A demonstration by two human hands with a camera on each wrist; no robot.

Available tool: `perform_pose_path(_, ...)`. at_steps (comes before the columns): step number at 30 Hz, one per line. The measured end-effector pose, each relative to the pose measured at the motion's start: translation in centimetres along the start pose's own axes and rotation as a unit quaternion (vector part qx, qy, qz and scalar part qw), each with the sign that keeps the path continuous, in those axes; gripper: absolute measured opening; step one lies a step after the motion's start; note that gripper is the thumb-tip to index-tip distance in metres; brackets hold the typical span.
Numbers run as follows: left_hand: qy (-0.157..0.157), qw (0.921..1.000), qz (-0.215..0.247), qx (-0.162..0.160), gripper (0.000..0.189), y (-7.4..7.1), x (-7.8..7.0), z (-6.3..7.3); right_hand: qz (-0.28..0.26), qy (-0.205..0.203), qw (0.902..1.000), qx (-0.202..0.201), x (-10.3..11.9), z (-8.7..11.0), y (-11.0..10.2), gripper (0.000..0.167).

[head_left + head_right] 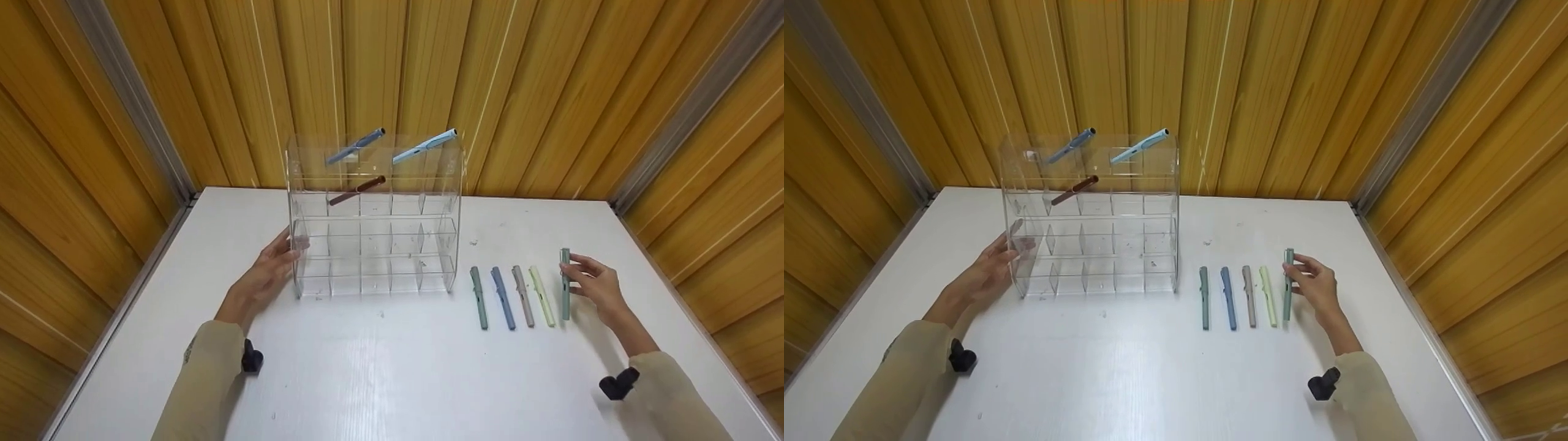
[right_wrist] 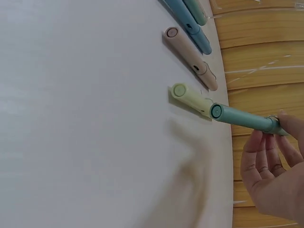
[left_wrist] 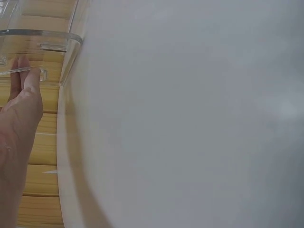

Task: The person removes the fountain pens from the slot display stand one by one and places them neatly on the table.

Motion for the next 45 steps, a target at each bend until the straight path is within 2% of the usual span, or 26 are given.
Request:
perform_pose_path(3, 0.003, 1.0, -0.005, -0.003, 0.075, -0.1, 0.0, 0.1, 0.018, 0.007, 0.9998, 0.004, -0.4, -0.2, 0.1, 0.06)
perform_pose_path(9, -0.013, 0.9997, -0.009, -0.02, 0.077, -0.2, 0.1, 0.2, 0.058, 0.025, 0.9979, 0.014, -1.2, -0.5, 0.4, 0.069)
perform_pose_path(17, -0.017, 0.9997, 0.008, -0.015, 0.078, 0.2, 0.1, 0.0, 0.106, 0.02, 0.9942, 0.003, -1.8, -0.9, 0.7, 0.064)
perform_pose_path(23, -0.009, 0.9994, 0.028, -0.017, 0.079, 0.1, 0.2, 0.0, 0.164, 0.017, 0.9863, -0.007, -2.0, -1.2, 1.3, 0.06)
perform_pose_path(36, -0.013, 0.9989, 0.038, -0.024, 0.077, 0.1, 0.2, -0.1, 0.227, -0.014, 0.9736, -0.016, -1.9, -1.7, 1.8, 0.057)
perform_pose_path(45, -0.007, 0.9995, 0.006, -0.031, 0.079, -0.1, 0.1, -0.3, 0.244, -0.041, 0.9682, -0.039, -1.6, -2.1, 1.8, 0.054)
Point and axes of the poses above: each hand's wrist, its own z-axis away from the middle knuckle, its own y-axis out of the palm, x = y × z, the point moved 5 cm from there along -z, towards the middle knuckle, and after that the axes turned 9 degrees about y, right-handed, at the moved point
